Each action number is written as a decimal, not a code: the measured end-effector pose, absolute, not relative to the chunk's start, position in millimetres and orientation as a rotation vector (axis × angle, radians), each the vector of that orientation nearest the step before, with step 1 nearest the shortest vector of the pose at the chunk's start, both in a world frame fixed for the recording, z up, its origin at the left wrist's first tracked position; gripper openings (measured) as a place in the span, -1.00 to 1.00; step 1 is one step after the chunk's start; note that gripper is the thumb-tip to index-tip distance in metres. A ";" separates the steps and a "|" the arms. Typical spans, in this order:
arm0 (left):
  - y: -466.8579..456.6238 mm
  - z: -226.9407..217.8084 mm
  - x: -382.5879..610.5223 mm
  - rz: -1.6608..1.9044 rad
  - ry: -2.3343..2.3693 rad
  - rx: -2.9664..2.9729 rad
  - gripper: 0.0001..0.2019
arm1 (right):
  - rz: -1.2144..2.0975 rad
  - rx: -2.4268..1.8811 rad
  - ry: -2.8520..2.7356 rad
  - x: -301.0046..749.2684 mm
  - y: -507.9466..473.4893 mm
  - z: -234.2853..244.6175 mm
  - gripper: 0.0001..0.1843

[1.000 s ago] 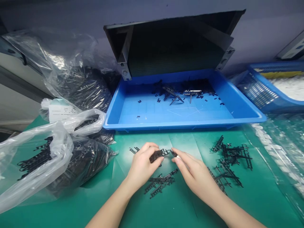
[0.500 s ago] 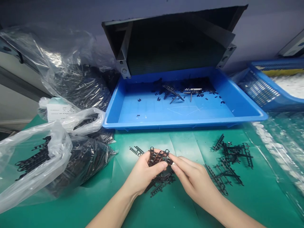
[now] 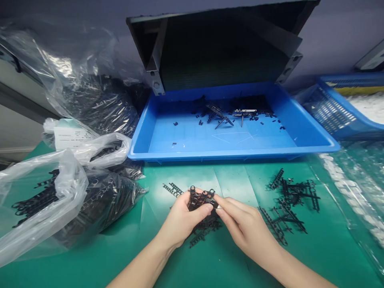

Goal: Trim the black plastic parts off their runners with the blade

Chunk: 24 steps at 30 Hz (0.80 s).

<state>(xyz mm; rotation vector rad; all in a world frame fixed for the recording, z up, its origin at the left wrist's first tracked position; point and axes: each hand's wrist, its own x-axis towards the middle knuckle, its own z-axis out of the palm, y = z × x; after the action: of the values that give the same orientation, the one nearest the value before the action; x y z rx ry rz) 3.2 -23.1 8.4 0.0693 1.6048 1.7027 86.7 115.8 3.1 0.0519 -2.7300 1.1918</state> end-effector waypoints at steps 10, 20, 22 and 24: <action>-15.5 6.4 12.9 1.718 1.691 0.012 -0.84 | 1.180 0.011 -2.684 88.5 110.4 0.7 -0.68; -47.0 18.7 -32.0 1.090 2.384 0.556 -0.86 | 1.106 -0.146 -2.715 83.0 117.1 0.8 -0.62; -50.9 15.2 -33.8 0.822 2.411 0.757 -0.86 | 1.097 -0.166 -2.721 80.1 116.6 2.1 -0.62; -51.2 15.6 -30.7 0.553 2.426 0.915 -0.89 | 1.093 -0.188 -2.734 76.7 113.7 5.8 -0.64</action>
<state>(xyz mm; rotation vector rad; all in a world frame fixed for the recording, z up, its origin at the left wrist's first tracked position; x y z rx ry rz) -30.7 -51.2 15.6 0.9147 2.4258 0.5529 76.7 113.7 5.8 -0.1876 -2.7343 1.0931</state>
